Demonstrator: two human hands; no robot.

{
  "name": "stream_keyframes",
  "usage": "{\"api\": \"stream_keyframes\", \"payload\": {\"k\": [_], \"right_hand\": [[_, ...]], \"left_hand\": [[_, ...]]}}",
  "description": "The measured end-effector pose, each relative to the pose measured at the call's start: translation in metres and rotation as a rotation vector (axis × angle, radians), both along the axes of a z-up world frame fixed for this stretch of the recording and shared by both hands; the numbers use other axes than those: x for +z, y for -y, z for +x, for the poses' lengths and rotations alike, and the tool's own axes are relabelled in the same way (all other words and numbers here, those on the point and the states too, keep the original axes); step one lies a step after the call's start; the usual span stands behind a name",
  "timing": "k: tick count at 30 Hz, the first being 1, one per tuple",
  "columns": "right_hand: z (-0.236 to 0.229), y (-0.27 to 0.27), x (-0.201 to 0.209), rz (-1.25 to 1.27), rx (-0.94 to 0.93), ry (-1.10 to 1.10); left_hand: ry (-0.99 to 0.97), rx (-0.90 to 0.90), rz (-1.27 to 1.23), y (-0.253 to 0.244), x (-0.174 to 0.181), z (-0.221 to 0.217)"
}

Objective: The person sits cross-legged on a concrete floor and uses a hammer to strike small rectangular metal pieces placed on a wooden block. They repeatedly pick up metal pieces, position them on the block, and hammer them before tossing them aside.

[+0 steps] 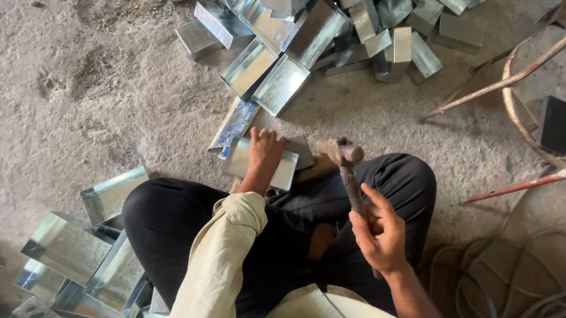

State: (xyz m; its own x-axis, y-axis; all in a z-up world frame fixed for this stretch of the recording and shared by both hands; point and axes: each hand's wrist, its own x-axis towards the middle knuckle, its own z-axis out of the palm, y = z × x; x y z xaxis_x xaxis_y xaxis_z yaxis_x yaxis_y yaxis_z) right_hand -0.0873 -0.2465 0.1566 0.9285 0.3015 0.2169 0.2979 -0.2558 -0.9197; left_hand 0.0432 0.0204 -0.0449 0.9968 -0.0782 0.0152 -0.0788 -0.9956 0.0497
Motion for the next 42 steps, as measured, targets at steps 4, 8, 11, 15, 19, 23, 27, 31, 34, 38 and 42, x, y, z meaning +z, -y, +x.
{"api": "stream_keyframes", "payload": {"k": [4, 8, 11, 15, 19, 23, 27, 31, 34, 38, 42], "right_hand": [[0.013, -0.014, -0.04, -0.004, 0.011, 0.132], [0.045, -0.041, -0.096, -0.235, 0.014, 0.022], [0.058, -0.043, -0.094, -0.259, -0.024, 0.026], [0.052, -0.033, -0.055, 0.001, -0.016, -0.136], [0.045, -0.029, -0.016, 0.132, -0.07, -0.157], [0.034, -0.027, -0.014, 0.249, -0.062, -0.075], [0.06, -0.04, -0.043, -0.027, 0.02, 0.234], [0.079, -0.049, -0.045, -0.193, 0.014, -0.2], [0.069, -0.044, -0.016, -0.063, -0.028, -0.285], [0.043, -0.043, 0.031, 0.148, 0.008, -0.218], [0.019, -0.051, 0.081, 0.259, 0.054, 0.056]], "left_hand": [[0.014, 0.067, -0.208, -0.014, 0.002, -0.02], [0.095, 0.059, -0.123, -0.015, -0.008, -0.018], [0.195, 0.065, -0.107, -0.013, -0.02, -0.014], [0.14, 0.07, -0.173, -0.008, -0.017, -0.029], [0.407, 0.129, -0.109, 0.006, 0.035, -0.026], [0.322, 0.199, -0.113, 0.026, 0.06, -0.035], [0.422, 0.224, -0.059, 0.03, 0.056, -0.035], [0.45, 0.225, -0.068, 0.029, 0.051, -0.034], [0.402, 0.303, -0.298, 0.024, 0.059, -0.031], [0.638, 0.429, -0.934, 0.032, 0.047, -0.032], [0.565, 0.408, -1.221, 0.044, 0.013, -0.029]]}}
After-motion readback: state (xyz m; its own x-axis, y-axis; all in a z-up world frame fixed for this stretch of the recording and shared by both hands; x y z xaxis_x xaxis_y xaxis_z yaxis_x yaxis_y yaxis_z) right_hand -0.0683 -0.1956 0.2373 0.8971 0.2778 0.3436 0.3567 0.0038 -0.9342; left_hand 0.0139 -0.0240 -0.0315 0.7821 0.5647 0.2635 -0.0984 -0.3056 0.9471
